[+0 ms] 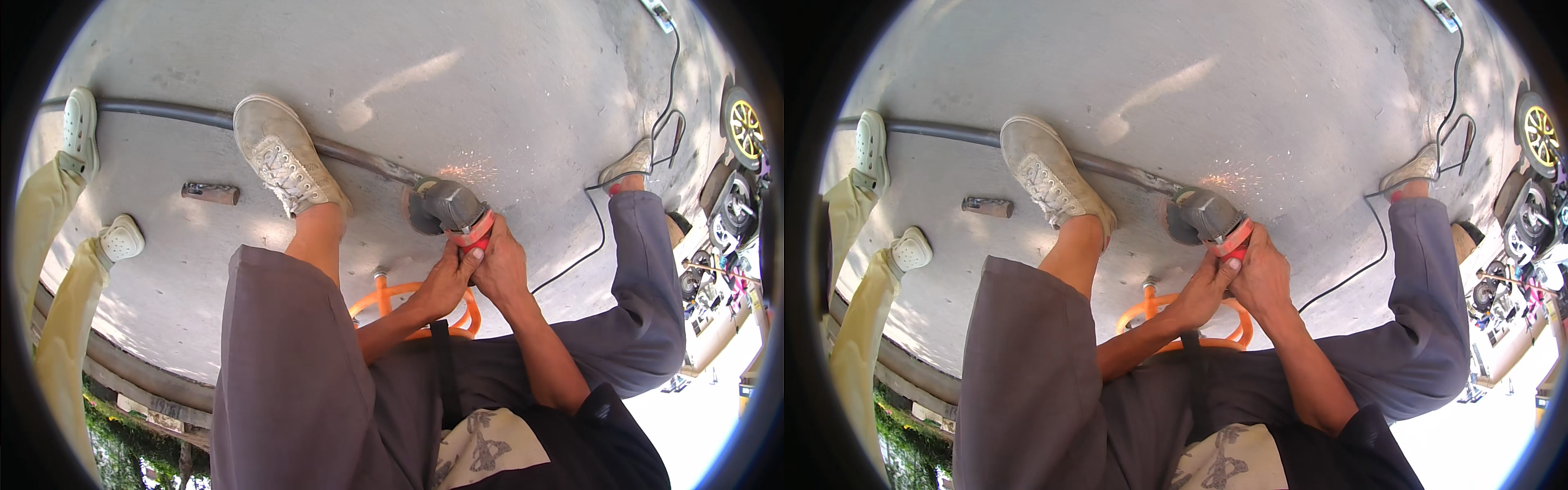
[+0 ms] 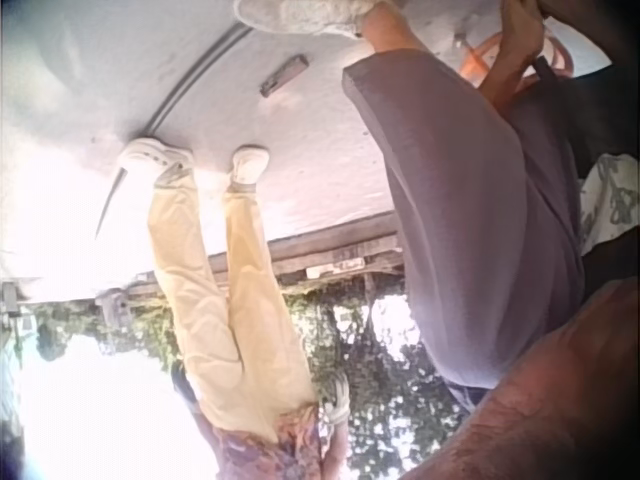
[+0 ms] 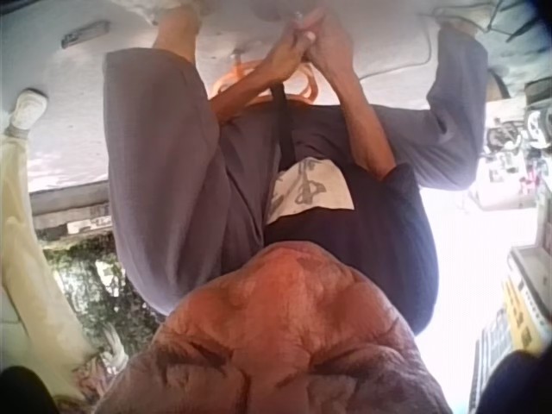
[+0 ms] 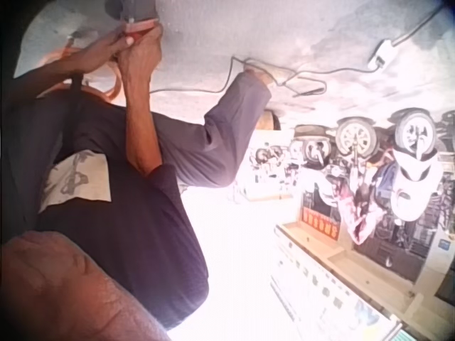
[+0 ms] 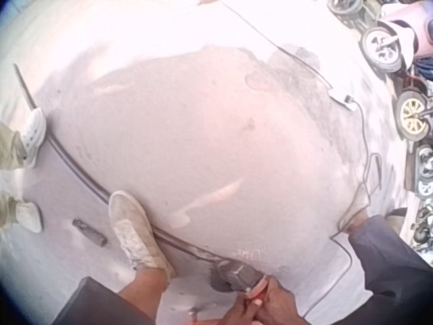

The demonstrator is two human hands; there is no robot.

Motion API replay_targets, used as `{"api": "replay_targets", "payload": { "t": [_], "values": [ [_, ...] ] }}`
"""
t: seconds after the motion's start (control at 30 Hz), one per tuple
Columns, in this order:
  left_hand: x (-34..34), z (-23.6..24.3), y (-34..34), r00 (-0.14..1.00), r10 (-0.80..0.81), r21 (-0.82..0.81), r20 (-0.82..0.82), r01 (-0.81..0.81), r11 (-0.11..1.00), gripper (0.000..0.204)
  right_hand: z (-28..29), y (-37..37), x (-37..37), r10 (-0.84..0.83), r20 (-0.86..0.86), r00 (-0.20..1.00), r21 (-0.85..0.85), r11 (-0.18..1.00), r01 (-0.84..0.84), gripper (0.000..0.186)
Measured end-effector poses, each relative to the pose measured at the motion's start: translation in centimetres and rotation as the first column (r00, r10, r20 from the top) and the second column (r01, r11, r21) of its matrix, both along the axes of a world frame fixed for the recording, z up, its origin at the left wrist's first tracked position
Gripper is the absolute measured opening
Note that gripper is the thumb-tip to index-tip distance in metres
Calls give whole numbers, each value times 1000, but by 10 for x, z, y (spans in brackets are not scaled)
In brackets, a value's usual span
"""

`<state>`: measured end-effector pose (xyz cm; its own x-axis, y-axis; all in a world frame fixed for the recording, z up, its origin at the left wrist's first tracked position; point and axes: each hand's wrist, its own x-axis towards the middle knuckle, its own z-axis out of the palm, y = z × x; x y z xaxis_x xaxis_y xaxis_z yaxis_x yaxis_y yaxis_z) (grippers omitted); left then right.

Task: The person uses a handheld angle grinder to cut a long metal rod lying on a concrete floor. They secure the rod with their left foot while operating the tool with both hands, creating sparks as the blade cuts through the metal. The person pauses to reposition the rod and the grinder, then continues cutting until the rod is severed into two pieces.

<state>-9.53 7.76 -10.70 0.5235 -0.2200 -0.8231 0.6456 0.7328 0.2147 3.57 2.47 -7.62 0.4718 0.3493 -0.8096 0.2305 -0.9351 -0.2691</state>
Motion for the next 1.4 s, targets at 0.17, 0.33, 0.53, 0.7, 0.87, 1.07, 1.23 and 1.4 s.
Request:
{"api": "replay_targets", "payload": {
  "t": [0.17,0.33,0.53,0.7,0.87,1.07,1.23,1.4],
  "values": [
    [2,8,-4,999,44,18,-6,-44,999,80,3,-3,1,19,20,1000,0,1000,-19,60],
    [3,0,0,998,53,-19,22,-52,998,79,2,3,3,12,-6,1000,-38,999,-12,57],
    [7,7,7,999,48,20,-3,-48,999,78,3,2,2,-6,-24,1000,6,1000,6,55],
    [12,4,9,1000,5,-26,-18,-6,1000,78,-4,-3,6,-3,-26,1000,-61,998,2,55],
    [9,8,1,997,61,13,-48,-61,998,77,4,6,11,-15,-61,998,-39,999,13,59],
    [15,6,0,997,69,-6,-27,-69,998,77,5,8,14,-56,-74,996,-133,990,45,61],
    [13,2,0,998,64,-39,-28,-65,997,77,1,6,16,9,-75,997,-51,999,-13,60],
    [15,3,-1,997,70,-13,-16,-70,997,77,2,12,19,-36,-72,997,-100,995,29,54]
  ]
}}
